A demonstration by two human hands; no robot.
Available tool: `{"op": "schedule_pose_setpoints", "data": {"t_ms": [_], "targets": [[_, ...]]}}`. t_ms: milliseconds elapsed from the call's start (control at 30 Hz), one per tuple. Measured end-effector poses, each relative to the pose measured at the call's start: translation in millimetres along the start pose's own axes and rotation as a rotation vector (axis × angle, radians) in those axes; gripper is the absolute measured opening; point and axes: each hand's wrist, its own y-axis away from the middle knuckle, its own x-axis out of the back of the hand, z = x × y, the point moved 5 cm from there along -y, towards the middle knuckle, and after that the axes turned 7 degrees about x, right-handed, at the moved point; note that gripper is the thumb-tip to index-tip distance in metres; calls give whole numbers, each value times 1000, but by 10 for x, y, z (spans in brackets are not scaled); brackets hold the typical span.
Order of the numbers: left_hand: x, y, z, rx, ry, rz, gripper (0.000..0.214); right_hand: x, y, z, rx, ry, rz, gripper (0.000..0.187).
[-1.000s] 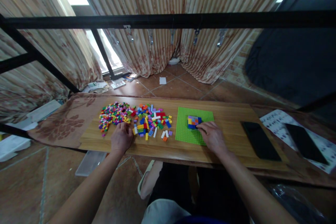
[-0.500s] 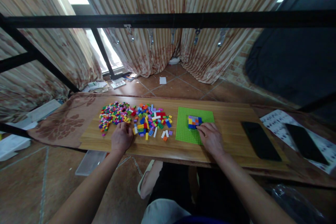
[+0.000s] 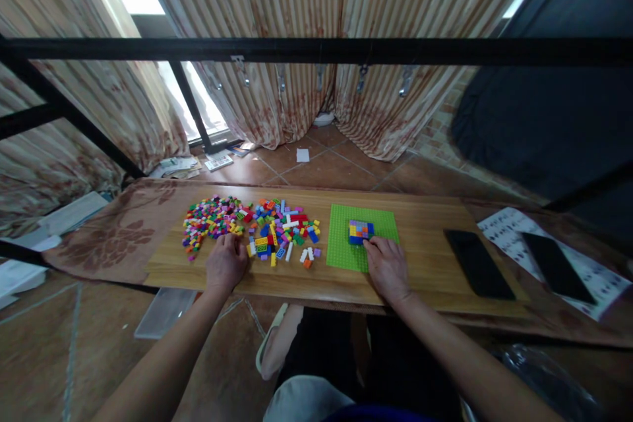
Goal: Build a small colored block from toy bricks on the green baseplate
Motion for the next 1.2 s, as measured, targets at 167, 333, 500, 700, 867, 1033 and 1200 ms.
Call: {"op": "schedule_pose_setpoints", "data": {"t_ms": [167, 333, 500, 700, 867, 1033, 1200], "targets": [[32, 7, 15, 20, 11, -6, 23, 64, 59, 29, -43, -142, 27, 38], [23, 2, 3, 17, 30, -2, 22, 157, -30, 346, -277, -336, 240, 38], [21, -15, -5, 9, 35, -2, 23, -77, -354, 637, -464, -373, 121, 44], [48, -10, 7, 17, 8, -23, 23, -262, -742, 284, -204, -458, -35, 35], [65, -10, 20, 18, 0, -32, 24, -234, -604, 141, -28, -517, -118, 30], [61, -22, 17, 16, -4, -31, 24, -105, -405, 250, 19, -609, -151, 31], [55, -21, 19, 19, -1, -35, 24, 109, -718, 695, -311, -579, -64, 46]]}}
